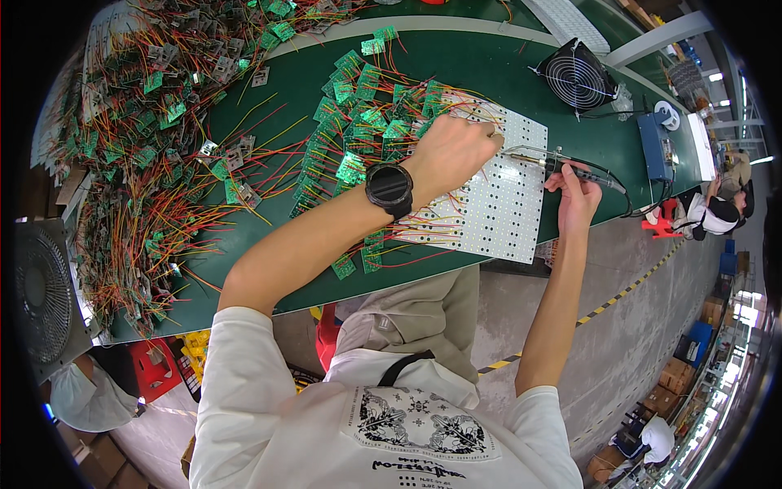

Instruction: The person solders electrical wires onto an LED circuit board assembly using a soldering iron.

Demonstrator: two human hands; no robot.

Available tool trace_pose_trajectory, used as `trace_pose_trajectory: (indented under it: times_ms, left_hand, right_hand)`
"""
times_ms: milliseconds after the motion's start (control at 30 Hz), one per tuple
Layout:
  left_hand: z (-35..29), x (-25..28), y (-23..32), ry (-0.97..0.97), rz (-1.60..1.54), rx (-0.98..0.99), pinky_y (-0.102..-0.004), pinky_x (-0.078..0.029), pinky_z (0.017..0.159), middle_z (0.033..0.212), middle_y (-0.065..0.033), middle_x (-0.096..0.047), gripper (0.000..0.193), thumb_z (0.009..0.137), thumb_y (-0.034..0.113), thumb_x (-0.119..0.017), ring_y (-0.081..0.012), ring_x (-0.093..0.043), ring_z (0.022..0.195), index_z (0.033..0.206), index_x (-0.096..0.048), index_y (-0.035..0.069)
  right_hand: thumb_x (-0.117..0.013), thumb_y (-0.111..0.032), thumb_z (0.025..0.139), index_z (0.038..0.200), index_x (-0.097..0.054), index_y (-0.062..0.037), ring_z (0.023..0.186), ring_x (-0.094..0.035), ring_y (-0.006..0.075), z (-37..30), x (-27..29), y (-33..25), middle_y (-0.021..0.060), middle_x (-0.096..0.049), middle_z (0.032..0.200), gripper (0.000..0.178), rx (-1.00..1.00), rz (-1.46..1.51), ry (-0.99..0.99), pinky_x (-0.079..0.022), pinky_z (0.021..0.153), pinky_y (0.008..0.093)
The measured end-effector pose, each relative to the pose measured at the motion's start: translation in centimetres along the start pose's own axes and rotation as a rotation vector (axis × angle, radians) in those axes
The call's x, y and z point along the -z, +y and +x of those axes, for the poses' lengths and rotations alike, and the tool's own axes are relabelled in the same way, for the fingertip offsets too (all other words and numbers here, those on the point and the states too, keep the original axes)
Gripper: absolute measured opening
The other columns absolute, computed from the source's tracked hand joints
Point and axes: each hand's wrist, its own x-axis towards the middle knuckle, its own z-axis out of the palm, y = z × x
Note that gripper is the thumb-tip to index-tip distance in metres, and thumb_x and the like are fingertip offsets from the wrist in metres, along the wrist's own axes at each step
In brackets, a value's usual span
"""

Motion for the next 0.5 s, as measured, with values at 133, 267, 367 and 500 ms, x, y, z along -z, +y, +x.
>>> trace_pose_trajectory:
  times_ms: [133,267,367,500]
  left_hand:
    - [-0.01,0.09,0.05,-0.001,0.004,0.001,-0.0386,-0.050,0.051,0.078,-0.0101,-0.064,0.007,0.075,0.009,-0.059,-0.0281,-0.065,0.063,0.077,-0.061,0.003]
    - [0.01,0.08,0.04,0.005,-0.002,-0.003,-0.0386,-0.050,0.051,0.079,-0.0101,-0.064,0.007,0.076,0.009,-0.059,-0.0283,-0.065,0.063,0.078,-0.061,0.003]
    - [-0.03,0.22,0.06,-0.011,-0.008,0.006,-0.0388,-0.050,0.051,0.080,-0.0103,-0.065,0.007,0.076,0.009,-0.059,-0.0285,-0.065,0.064,0.079,-0.061,0.003]
    - [-0.08,0.34,0.04,-0.015,-0.015,0.002,-0.0388,-0.050,0.051,0.081,-0.0106,-0.065,0.008,0.076,0.009,-0.059,-0.0287,-0.065,0.064,0.079,-0.062,0.003]
  right_hand:
    - [-0.065,-0.008,0.088,0.102,-0.062,0.0070,0.059,-0.063,0.0203,0.00,-0.04,0.11,0.0133,-0.065,0.073,0.021,0.010,0.006,0.008,-0.048,0.057,0.0267]
    - [-0.066,-0.008,0.088,0.102,-0.062,0.0070,0.059,-0.063,0.0201,-0.02,0.00,0.11,0.0129,-0.065,0.073,0.021,0.009,-0.002,-0.002,-0.048,0.057,0.0265]
    - [-0.066,-0.008,0.088,0.102,-0.062,0.0069,0.059,-0.063,0.0200,0.00,-0.14,0.01,0.0126,-0.065,0.073,0.021,0.011,-0.016,0.001,-0.048,0.057,0.0264]
    - [-0.065,-0.008,0.088,0.103,-0.062,0.0070,0.059,-0.063,0.0200,-0.02,-0.12,0.04,0.0127,-0.065,0.073,0.021,0.007,0.006,0.007,-0.048,0.056,0.0272]
